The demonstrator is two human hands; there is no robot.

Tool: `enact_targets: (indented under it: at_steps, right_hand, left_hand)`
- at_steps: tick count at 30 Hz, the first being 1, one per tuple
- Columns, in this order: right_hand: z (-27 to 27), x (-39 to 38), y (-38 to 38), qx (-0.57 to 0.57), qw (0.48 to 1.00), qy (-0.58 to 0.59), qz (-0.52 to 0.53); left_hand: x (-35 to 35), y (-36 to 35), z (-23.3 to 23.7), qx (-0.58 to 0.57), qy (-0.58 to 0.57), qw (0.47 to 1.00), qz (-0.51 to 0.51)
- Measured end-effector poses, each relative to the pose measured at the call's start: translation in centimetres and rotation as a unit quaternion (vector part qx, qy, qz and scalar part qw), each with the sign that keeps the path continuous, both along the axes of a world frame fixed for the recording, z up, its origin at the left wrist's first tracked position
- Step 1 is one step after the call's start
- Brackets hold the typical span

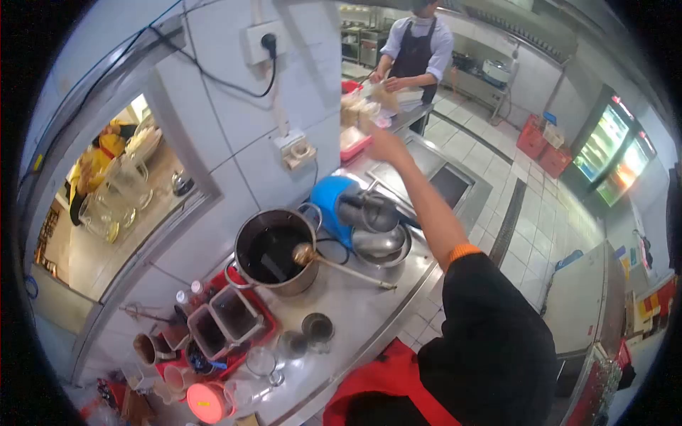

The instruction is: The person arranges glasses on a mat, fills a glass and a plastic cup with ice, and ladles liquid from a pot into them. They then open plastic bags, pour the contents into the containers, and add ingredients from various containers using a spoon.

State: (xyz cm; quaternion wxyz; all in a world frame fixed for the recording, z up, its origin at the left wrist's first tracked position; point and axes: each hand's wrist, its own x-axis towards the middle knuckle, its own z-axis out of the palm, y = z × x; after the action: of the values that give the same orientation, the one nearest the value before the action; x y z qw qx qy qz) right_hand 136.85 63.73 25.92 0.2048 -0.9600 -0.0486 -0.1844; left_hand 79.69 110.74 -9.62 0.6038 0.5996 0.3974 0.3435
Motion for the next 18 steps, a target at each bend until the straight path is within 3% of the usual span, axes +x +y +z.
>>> enact_targets:
  at_steps: [2,3,5,10,13,15,16,18]
  right_hand:
    - [0.0,7.2,-5.8,0.007,0.99,0.102,-0.094]
    - [0.2,8.8,-8.1,0.012,0.99,0.094,-0.101]
    - [1.0,11.6,-11.6,0.1,0.962,0.216,-0.135]
    - [-4.3,21.8,-19.9,0.108,0.974,0.154,-0.129]
    - [-7.7,28.3,-23.2,0.218,0.95,0.188,-0.119]
    - [-7.6,30.2,-24.4,0.31,0.942,0.027,-0.124]
    - [-8.8,33.4,-26.5,0.313,0.942,0.031,-0.121]
    - [-12.9,38.1,-28.4,0.003,0.994,-0.017,-0.108]
  left_hand:
    - [6.0,-3.2,1.8,-0.014,0.012,0.998,-0.064]
    - [8.6,-4.7,2.7,-0.018,0.017,0.995,-0.098]
    - [13.5,-7.9,4.3,-0.024,0.018,0.988,-0.154]
    - [23.5,-16.3,6.5,-0.037,0.034,0.967,-0.249]
    - [28.3,-21.7,6.9,-0.035,0.054,0.962,-0.266]
    - [31.7,-25.8,7.0,-0.041,0.065,0.961,-0.265]
    - [33.2,-27.7,7.1,-0.046,0.073,0.96,-0.265]
    - [35.6,-31.1,7.1,-0.046,0.093,0.96,-0.26]
